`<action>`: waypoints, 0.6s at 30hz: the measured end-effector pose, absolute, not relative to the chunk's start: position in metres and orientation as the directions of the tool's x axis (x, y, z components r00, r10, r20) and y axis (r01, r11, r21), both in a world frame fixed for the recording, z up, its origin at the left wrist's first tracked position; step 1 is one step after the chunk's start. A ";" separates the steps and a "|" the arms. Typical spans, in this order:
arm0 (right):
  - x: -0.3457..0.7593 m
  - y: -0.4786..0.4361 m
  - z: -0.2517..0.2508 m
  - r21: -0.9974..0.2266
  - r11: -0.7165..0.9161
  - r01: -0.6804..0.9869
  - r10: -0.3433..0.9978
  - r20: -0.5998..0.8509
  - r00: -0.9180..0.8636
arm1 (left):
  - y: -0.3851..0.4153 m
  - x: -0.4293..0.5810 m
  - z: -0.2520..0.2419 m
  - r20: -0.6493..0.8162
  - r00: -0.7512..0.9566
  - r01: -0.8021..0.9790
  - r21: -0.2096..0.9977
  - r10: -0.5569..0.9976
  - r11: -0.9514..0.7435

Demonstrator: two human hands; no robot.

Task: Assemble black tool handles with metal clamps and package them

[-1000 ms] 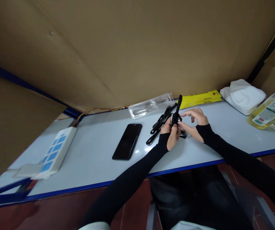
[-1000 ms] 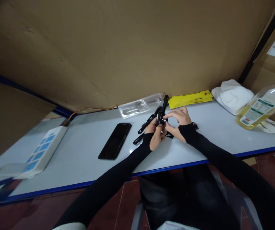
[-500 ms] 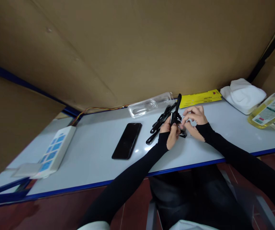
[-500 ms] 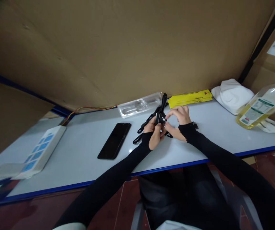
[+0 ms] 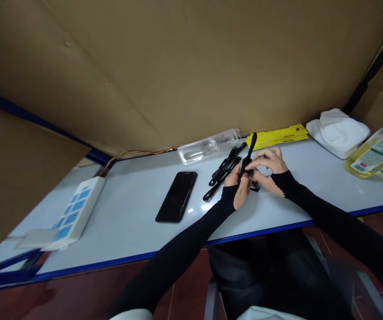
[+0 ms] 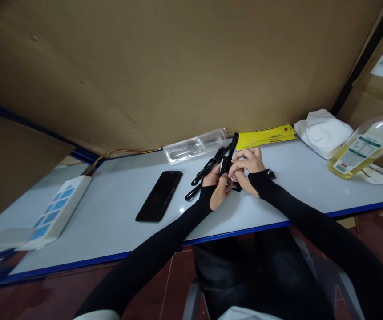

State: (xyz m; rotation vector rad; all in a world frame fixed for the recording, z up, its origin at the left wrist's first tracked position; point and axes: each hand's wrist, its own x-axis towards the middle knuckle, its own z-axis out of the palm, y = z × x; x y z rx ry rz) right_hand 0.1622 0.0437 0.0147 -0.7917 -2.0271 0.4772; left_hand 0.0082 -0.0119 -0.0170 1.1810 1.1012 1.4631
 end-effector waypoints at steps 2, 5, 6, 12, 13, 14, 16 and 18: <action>0.162 0.044 0.014 -0.614 0.705 0.356 0.709 0.591 -0.386 | -0.012 0.009 -0.017 0.151 -0.086 -0.130 0.978 0.985 -0.162; 0.163 0.044 0.016 -0.608 0.694 0.385 0.720 0.595 -0.358 | -0.012 0.010 -0.015 0.116 -0.118 -0.127 0.983 0.986 -0.131; 0.164 0.044 0.017 -0.596 0.706 0.383 0.708 0.604 -0.366 | -0.012 0.009 -0.015 0.103 -0.136 -0.127 0.985 0.985 -0.120; 0.165 0.042 0.018 -0.589 0.740 0.325 0.673 0.633 -0.384 | -0.010 0.009 -0.013 0.101 -0.158 -0.149 0.981 0.982 -0.124; 0.165 0.042 0.018 -0.593 0.731 0.337 0.682 0.628 -0.374 | -0.010 0.009 -0.012 0.098 -0.158 -0.152 0.981 0.982 -0.123; 0.164 0.042 0.018 -0.591 0.728 0.347 0.685 0.627 -0.371 | -0.010 0.009 -0.012 0.093 -0.159 -0.154 0.981 0.983 -0.118; 0.163 0.042 0.017 -0.579 0.740 0.344 0.673 0.637 -0.375 | -0.011 0.010 -0.012 0.081 -0.150 -0.156 0.982 0.985 -0.104; 0.163 0.042 0.018 -0.582 0.743 0.329 0.669 0.644 -0.372 | -0.011 0.010 -0.011 0.078 -0.141 -0.154 0.983 0.987 -0.099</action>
